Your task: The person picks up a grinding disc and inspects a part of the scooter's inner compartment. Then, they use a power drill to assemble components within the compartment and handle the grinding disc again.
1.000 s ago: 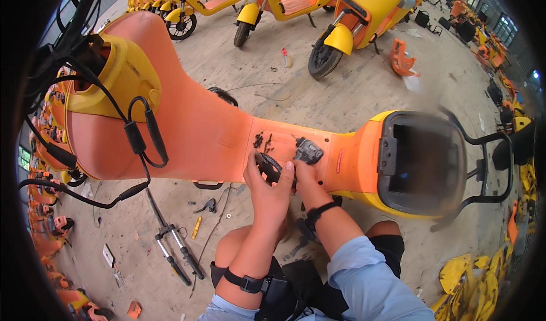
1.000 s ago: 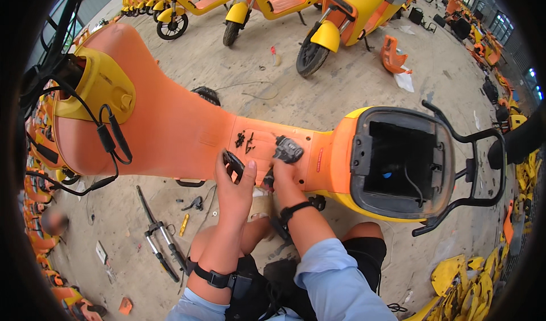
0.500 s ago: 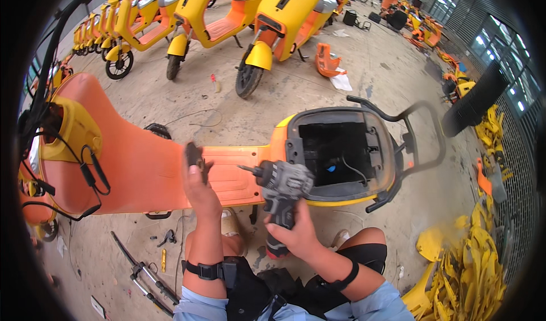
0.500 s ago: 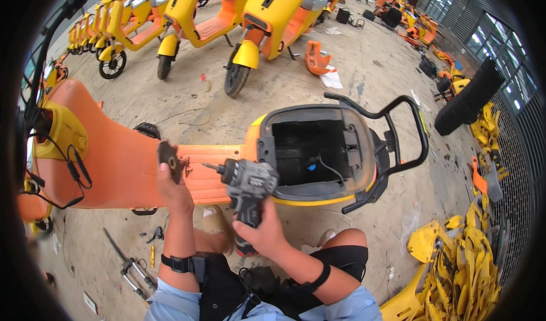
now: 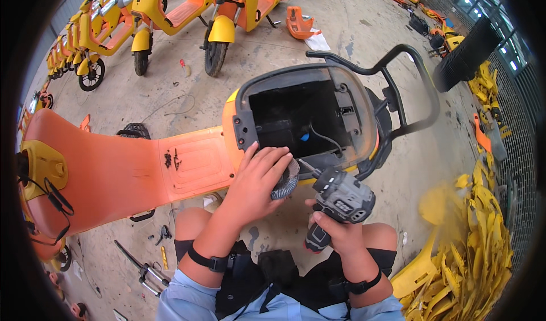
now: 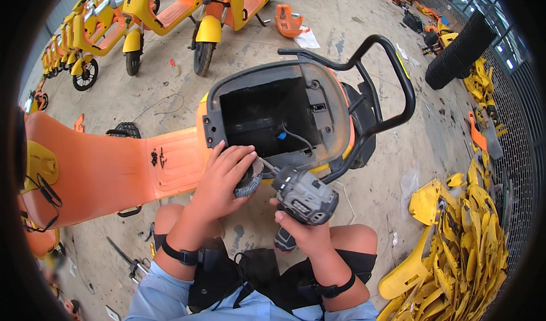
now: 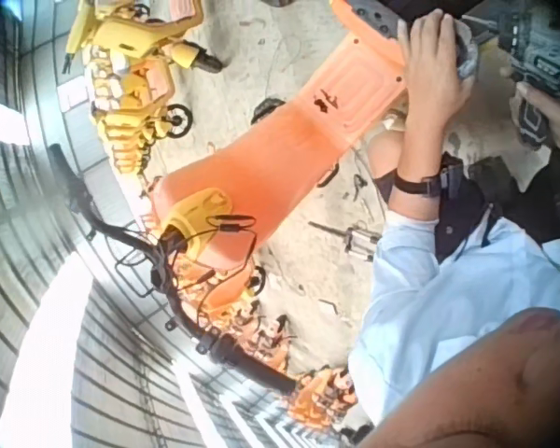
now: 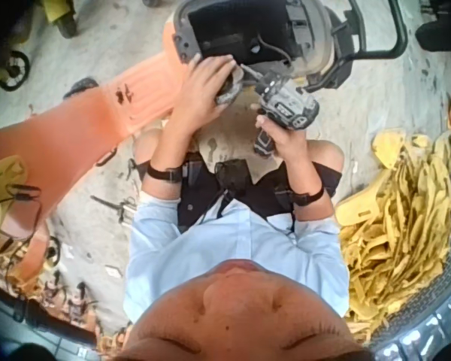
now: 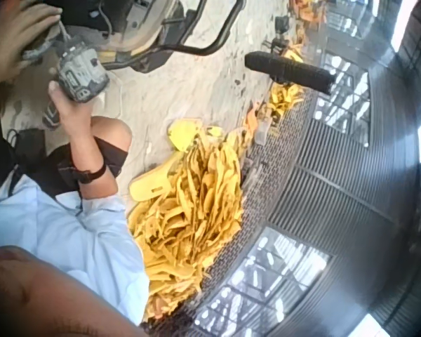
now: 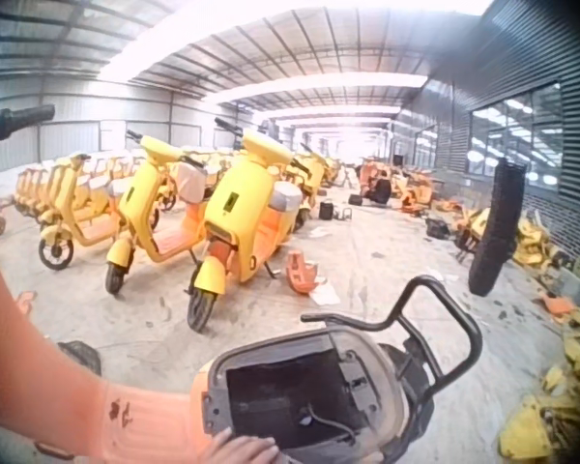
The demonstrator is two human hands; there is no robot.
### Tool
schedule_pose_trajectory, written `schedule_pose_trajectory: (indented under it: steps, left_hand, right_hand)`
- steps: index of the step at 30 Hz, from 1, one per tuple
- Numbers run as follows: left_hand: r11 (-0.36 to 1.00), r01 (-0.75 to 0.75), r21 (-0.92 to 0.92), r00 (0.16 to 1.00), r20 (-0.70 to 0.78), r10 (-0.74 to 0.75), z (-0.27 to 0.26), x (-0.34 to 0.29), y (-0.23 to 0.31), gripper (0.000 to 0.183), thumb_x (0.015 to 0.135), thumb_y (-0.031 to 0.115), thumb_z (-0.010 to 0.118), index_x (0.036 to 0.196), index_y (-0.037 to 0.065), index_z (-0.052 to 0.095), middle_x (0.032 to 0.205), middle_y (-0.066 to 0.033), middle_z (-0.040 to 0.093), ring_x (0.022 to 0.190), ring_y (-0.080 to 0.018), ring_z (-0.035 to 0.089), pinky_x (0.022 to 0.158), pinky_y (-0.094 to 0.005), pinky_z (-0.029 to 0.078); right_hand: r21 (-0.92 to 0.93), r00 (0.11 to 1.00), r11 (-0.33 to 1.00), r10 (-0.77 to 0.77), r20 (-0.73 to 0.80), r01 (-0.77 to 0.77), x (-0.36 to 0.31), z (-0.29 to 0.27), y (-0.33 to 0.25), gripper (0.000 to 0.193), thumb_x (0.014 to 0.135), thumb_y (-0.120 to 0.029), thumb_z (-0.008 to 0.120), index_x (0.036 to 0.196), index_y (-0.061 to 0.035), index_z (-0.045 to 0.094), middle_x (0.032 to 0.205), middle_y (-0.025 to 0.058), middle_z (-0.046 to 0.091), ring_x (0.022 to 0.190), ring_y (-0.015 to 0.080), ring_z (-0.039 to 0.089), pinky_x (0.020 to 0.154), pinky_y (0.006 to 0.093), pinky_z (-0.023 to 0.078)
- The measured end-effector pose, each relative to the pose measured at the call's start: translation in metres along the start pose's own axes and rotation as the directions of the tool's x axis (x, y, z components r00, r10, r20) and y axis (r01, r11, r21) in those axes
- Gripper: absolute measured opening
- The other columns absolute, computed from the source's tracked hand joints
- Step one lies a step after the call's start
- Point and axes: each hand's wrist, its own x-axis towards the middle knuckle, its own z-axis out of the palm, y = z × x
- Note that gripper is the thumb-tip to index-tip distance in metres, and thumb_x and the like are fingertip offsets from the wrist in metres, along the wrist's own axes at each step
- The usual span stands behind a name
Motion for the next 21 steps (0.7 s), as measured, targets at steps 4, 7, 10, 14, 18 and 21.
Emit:
schedule_pose_trajectory:
  steps: [4, 7, 10, 14, 18, 21]
  left_hand:
    - [0.996, -0.031, 0.085, 0.999, 0.038, 0.028, 0.011, 0.01, 0.002, 0.083, 0.062, 0.017, 0.087, 0.137, 0.003, 0.054, 0.142, -0.0148, 0.055, 0.133, -0.0339, 0.05, 0.12, -0.0512, 0.031]
    - [0.996, -0.009, 0.084, 0.996, 0.084, 0.002, 0.014, 0.013, 0.002, 0.082, 0.063, 0.017, 0.086, 0.137, 0.003, 0.054, 0.141, -0.0142, 0.056, 0.132, -0.0333, 0.051, 0.119, -0.0491, 0.032]
    - [0.994, -0.01, 0.105, 0.997, 0.078, 0.002, 0.017, 0.016, -0.001, 0.08, 0.064, 0.017, 0.084, 0.137, 0.002, 0.055, 0.14, -0.0136, 0.057, 0.131, -0.0324, 0.052, 0.117, -0.0469, 0.035]
    - [0.998, 0.011, 0.054, 0.996, 0.085, -0.016, 0.015, 0.021, 0.004, 0.078, 0.064, 0.013, 0.082, 0.136, 0.002, 0.056, 0.137, -0.0131, 0.058, 0.129, -0.0322, 0.054, 0.112, -0.0449, 0.039]
    - [0.998, 0.035, 0.044, 0.995, 0.093, -0.039, 0.017, 0.02, 0.005, 0.074, 0.065, 0.011, 0.079, 0.135, 0.002, 0.056, 0.133, -0.0132, 0.059, 0.128, -0.0324, 0.054, 0.11, -0.0445, 0.04]
    - [0.997, 0.05, 0.058, 0.997, 0.056, -0.054, 0.016, 0.017, 0.007, 0.073, 0.066, 0.01, 0.078, 0.135, 0.002, 0.056, 0.134, -0.0132, 0.059, 0.128, -0.0324, 0.054, 0.109, -0.0444, 0.041]
  right_hand:
    - [-0.406, 0.987, 0.905, -0.156, -0.037, 0.128, -0.007, -0.018, -0.005, 0.041, 0.086, 0.004, 0.073, 0.125, 0.0004, 0.061, 0.113, 0.0086, 0.073, 0.105, 0.0144, 0.068, 0.09, 0.031, 0.054]
    - [-0.446, 0.979, 0.884, -0.189, -0.073, 0.138, -0.009, -0.023, -0.013, 0.039, 0.083, -0.002, 0.077, 0.119, 0.0011, 0.065, 0.106, 0.0058, 0.073, 0.095, 0.0112, 0.068, 0.084, 0.029, 0.054]
    - [-0.473, 0.991, 0.879, -0.112, -0.076, 0.063, -0.011, -0.025, -0.024, 0.036, 0.081, -0.002, 0.077, 0.116, 0.0012, 0.067, 0.104, 0.0056, 0.073, 0.094, 0.0108, 0.069, 0.083, 0.0286, 0.054]
    - [-0.506, 0.99, 0.858, -0.129, -0.053, 0.084, -0.004, -0.02, -0.023, 0.033, 0.08, -0.003, 0.078, 0.112, 0.0008, 0.069, 0.102, 0.0059, 0.074, 0.091, 0.0118, 0.07, 0.081, 0.0292, 0.055]
    - [-0.572, 0.991, 0.819, -0.116, -0.072, 0.054, -0.007, -0.02, -0.022, 0.036, 0.077, -0.006, 0.08, 0.111, 0.0013, 0.07, 0.099, 0.0095, 0.076, 0.09, 0.0162, 0.073, 0.079, 0.0309, 0.056]
    - [-0.707, 0.991, 0.701, -0.136, -0.005, 0.093, -0.012, -0.019, -0.021, 0.033, 0.081, -0.002, 0.076, 0.113, 0.0005, 0.069, 0.099, 0.0065, 0.074, 0.09, 0.0126, 0.07, 0.081, 0.0296, 0.055]
